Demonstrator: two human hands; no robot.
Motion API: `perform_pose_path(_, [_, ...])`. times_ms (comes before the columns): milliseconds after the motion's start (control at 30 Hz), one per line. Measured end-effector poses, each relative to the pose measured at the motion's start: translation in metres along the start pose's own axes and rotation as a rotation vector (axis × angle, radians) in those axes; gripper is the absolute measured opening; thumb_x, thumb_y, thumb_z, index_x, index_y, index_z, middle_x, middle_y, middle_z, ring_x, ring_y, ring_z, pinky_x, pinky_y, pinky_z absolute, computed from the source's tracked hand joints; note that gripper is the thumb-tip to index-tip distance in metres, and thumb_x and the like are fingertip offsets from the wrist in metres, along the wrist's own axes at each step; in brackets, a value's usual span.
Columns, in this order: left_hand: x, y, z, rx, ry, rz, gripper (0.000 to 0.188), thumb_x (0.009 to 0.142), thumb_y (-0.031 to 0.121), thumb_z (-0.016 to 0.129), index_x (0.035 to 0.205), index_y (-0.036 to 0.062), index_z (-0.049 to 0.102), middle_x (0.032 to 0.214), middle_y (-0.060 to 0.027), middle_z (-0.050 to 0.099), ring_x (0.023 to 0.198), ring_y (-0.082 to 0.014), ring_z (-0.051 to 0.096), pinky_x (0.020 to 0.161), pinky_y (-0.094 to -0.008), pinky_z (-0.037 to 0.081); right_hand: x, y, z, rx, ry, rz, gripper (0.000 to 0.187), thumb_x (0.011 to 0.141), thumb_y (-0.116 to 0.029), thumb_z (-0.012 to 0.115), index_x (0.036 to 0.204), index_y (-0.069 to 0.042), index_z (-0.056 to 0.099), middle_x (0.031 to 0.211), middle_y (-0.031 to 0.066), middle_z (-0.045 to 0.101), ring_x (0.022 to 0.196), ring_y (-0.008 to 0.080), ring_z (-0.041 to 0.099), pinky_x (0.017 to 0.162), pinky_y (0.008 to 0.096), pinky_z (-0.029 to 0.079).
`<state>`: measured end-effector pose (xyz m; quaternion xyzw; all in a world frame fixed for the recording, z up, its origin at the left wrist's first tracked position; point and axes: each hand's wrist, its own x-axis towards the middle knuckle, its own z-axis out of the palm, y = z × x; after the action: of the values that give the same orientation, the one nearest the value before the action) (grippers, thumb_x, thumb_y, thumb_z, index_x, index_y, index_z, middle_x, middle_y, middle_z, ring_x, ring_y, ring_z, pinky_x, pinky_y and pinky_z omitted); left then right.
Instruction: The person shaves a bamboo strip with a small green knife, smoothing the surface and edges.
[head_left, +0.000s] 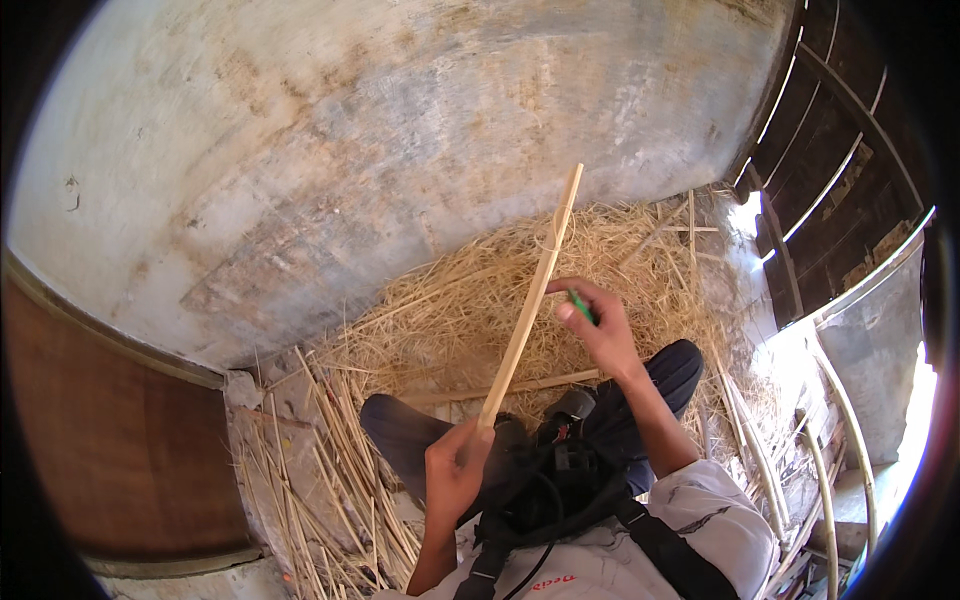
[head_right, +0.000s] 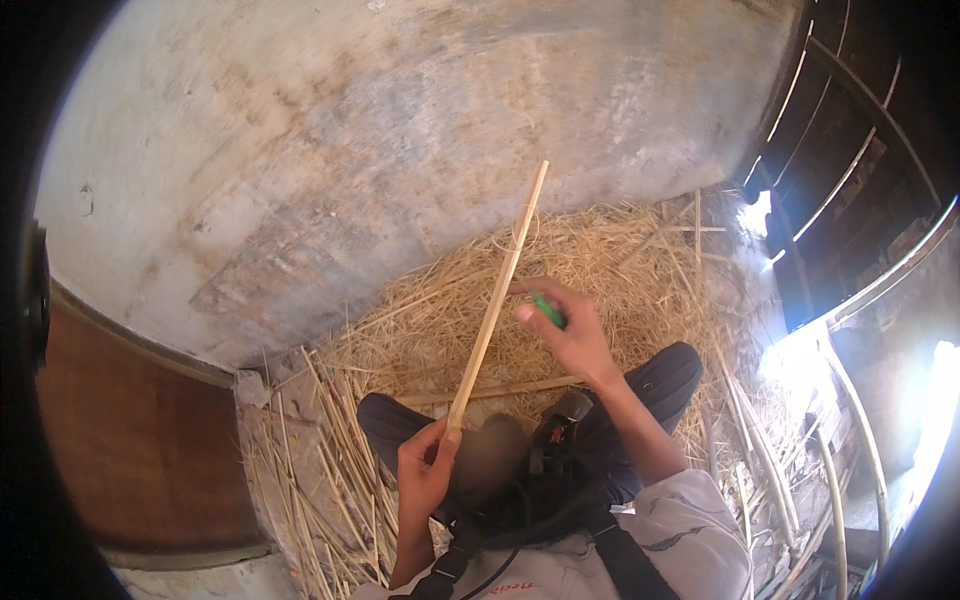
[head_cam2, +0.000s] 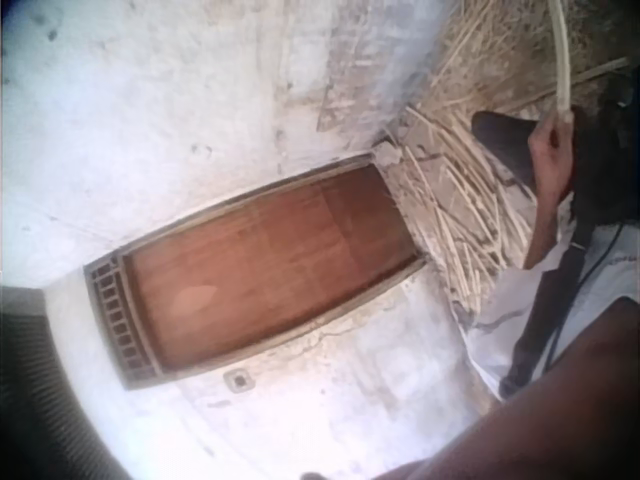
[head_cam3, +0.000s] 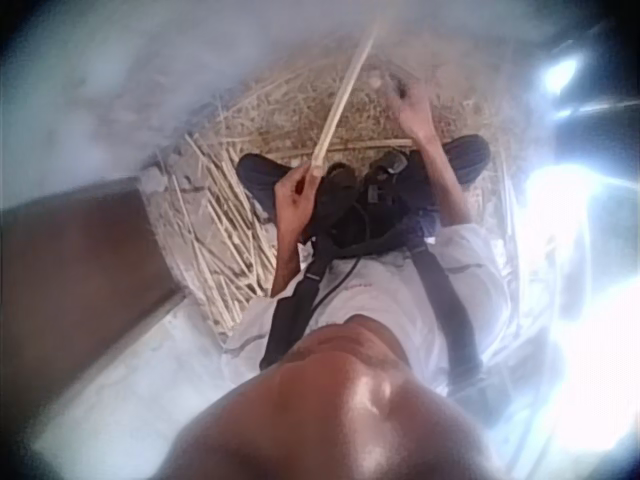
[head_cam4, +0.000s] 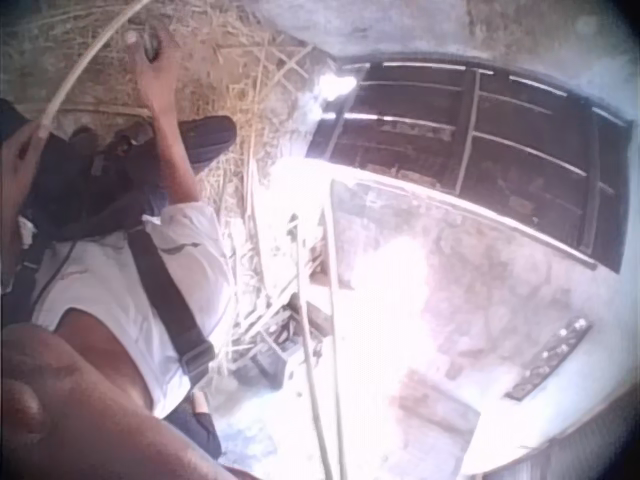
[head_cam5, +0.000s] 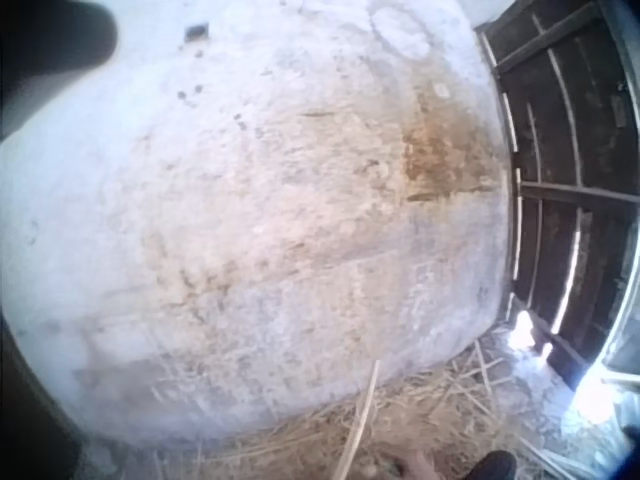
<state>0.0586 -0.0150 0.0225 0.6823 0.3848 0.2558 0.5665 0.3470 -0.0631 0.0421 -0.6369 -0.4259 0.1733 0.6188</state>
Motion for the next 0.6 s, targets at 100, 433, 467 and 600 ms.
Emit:
perform_pose_path(100, [0.002,0.004,0.002,0.017,-0.030,0.018,0.031,0.102,0.014,0.075,0.127,-0.0043,0.073,0.089,-0.0119,0.073,0.082,-0.0090,0.060,0.074,-0.0284,0.052,-0.007,0.000,0.010,0.174,-0.155,0.136,0.038,0.106,-0.037,0.070,0.121,-0.003,0.074,0.085,-0.0015,0.067,0.074,0.0089,0.058,0.064,0.0288,0.045])
perform_pose_path(433, [0.011,0.019,-0.003,0.137,-0.147,-0.015,0.034,0.098,0.018,0.079,0.123,-0.0041,0.073,0.085,-0.0136,0.071,0.075,-0.0160,0.064,0.072,-0.0332,0.053,-0.015,-0.021,0.022,0.421,-0.248,0.203,0.045,0.115,-0.035,0.051,0.129,0.004,0.067,0.068,0.0022,0.060,0.057,0.0070,0.050,0.056,0.0235,0.039])
perform_pose_path(467, [0.014,0.017,-0.002,0.180,-0.145,0.059,0.034,0.098,0.015,0.078,0.127,-0.0034,0.072,0.088,-0.0113,0.072,0.076,-0.0140,0.065,0.072,-0.0313,0.053,-0.017,-0.021,0.025,0.446,-0.238,0.204,0.043,0.115,-0.034,0.050,0.129,0.004,0.066,0.069,0.0031,0.062,0.056,0.0071,0.051,0.056,0.0235,0.039])
perform_pose_path(600, [0.032,0.017,0.005,0.325,-0.117,0.303,0.039,0.097,0.008,0.076,0.134,-0.0017,0.070,0.101,-0.0104,0.076,0.084,-0.0131,0.070,0.076,-0.0300,0.056,-0.021,-0.021,0.030,0.446,-0.274,0.237,0.040,0.116,-0.030,0.049,0.131,0.004,0.065,0.070,0.0046,0.065,0.058,0.0065,0.056,0.053,0.0234,0.036])
